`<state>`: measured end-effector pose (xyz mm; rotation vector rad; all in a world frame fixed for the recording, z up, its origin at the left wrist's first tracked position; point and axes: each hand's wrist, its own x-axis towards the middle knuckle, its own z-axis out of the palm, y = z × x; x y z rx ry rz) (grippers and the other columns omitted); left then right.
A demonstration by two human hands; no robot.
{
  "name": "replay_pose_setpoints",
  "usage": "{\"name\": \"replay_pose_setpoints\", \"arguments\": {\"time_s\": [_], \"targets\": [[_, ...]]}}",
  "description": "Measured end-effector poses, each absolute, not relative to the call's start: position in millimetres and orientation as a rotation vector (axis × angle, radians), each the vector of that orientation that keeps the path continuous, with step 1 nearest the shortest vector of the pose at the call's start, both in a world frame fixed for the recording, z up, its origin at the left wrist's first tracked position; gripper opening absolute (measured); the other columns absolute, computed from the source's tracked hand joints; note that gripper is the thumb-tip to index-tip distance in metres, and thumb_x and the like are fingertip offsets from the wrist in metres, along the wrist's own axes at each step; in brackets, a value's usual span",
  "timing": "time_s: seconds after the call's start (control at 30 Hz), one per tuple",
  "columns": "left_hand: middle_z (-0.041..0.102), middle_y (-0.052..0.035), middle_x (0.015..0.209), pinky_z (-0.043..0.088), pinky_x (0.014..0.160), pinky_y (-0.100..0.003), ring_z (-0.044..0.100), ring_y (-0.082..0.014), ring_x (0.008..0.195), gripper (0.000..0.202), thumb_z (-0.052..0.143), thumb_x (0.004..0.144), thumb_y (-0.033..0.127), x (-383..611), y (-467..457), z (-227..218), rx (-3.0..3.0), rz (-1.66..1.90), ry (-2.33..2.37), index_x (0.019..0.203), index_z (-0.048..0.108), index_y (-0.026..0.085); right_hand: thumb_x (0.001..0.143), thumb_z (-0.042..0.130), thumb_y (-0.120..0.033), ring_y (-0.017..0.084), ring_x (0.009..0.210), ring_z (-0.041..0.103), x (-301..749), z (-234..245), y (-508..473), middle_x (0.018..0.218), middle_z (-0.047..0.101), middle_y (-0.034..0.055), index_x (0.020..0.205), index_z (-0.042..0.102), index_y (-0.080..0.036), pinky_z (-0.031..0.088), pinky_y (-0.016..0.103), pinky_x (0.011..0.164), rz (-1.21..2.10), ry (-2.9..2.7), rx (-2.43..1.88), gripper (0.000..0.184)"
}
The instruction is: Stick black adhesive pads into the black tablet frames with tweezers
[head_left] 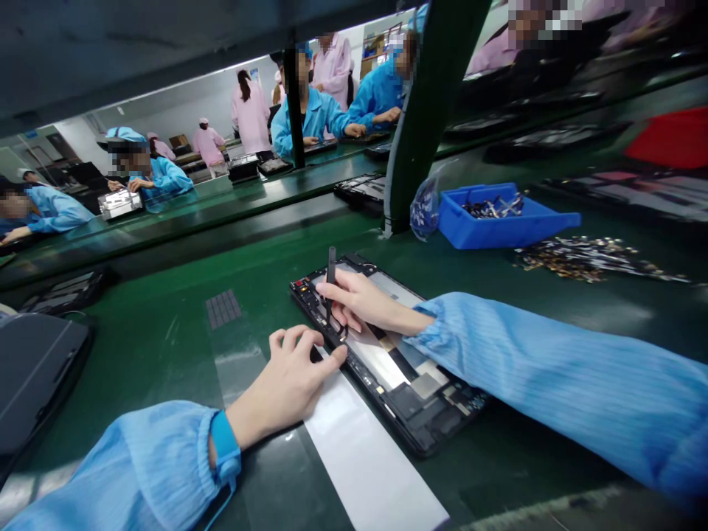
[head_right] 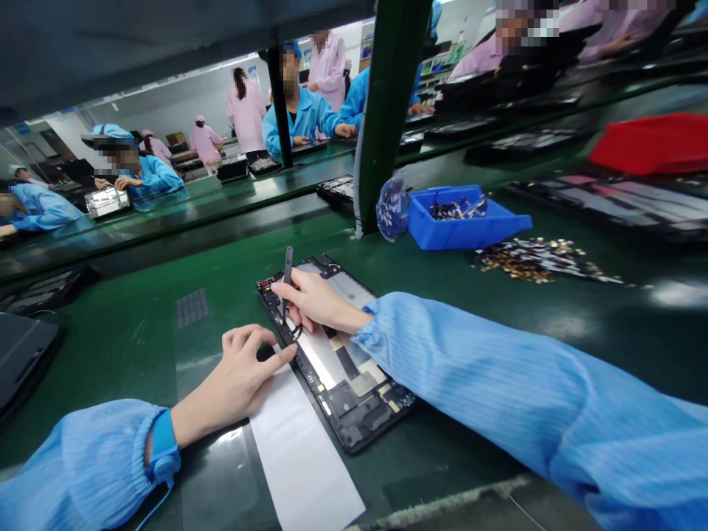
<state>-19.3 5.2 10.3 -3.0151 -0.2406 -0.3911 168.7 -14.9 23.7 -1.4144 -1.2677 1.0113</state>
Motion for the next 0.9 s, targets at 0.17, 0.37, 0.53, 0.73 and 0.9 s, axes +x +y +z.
{"name": "replay_pose_setpoints", "arguments": {"time_s": [0.17, 0.37, 0.53, 0.73, 0.9], "targets": [[0.047, -0.0128, 0.102, 0.035, 0.073, -0.039, 0.04, -0.0237, 0.09, 0.046, 0.036, 0.082, 0.011, -20, 5, 8, -3.052, -0.38, -0.404, 0.128, 0.036, 0.013, 0.088, 0.045, -0.033, 0.007, 0.022, 0.039, 170, 22, -15, 0.037, 0.049, -0.0085, 0.08, 0.038, -0.02, 0.026, 0.014, 0.022, 1.053, -1.23, -1.362, 0.017], [0.048, -0.0133, 0.093, 0.037, 0.067, -0.037, 0.039, -0.0238, 0.081, 0.046, 0.032, 0.083, 0.011, -18, 4, 7, -3.082, -0.239, -0.282, 0.129, 0.033, 0.002, 0.086, 0.047, -0.037, 0.007, 0.022, 0.037, 171, 18, -13, 0.037, 0.048, -0.0081, 0.08, 0.039, -0.02, 0.026, 0.014, 0.022, 1.052, -1.226, -1.361, 0.02], [0.049, -0.0128, 0.092, 0.039, 0.071, -0.036, 0.039, -0.0224, 0.081, 0.041, 0.033, 0.084, 0.011, -20, 3, 9, -3.126, -0.205, -0.055, 0.124, 0.038, 0.003, 0.085, 0.046, -0.038, 0.009, 0.026, 0.04, 172, 24, -13, 0.04, 0.048, -0.0067, 0.076, 0.041, -0.019, 0.029, 0.018, 0.025, 1.003, -1.255, -1.425, 0.021], [0.049, -0.0089, 0.092, 0.039, 0.07, -0.033, 0.041, -0.0203, 0.08, 0.044, 0.034, 0.085, 0.015, -20, 3, 3, -3.126, -0.379, -0.05, 0.129, 0.033, 0.01, 0.087, 0.042, -0.038, 0.014, 0.049, 0.055, 168, 48, -78, 0.053, 0.056, 0.0011, 0.06, 0.045, -0.02, 0.043, 0.025, 0.05, 0.414, -1.733, -1.549, 0.033], [0.047, -0.0145, 0.096, 0.042, 0.074, -0.037, 0.04, -0.0229, 0.084, 0.049, 0.032, 0.085, 0.017, -15, 2, -2, -3.131, -0.365, -0.297, 0.13, 0.029, -0.001, 0.089, 0.041, -0.03, 0.016, 0.057, 0.06, 148, 27, -149, 0.067, 0.062, 0.0032, 0.077, 0.056, -0.024, 0.047, 0.024, 0.049, 0.246, -1.899, -1.545, 0.02]]}}
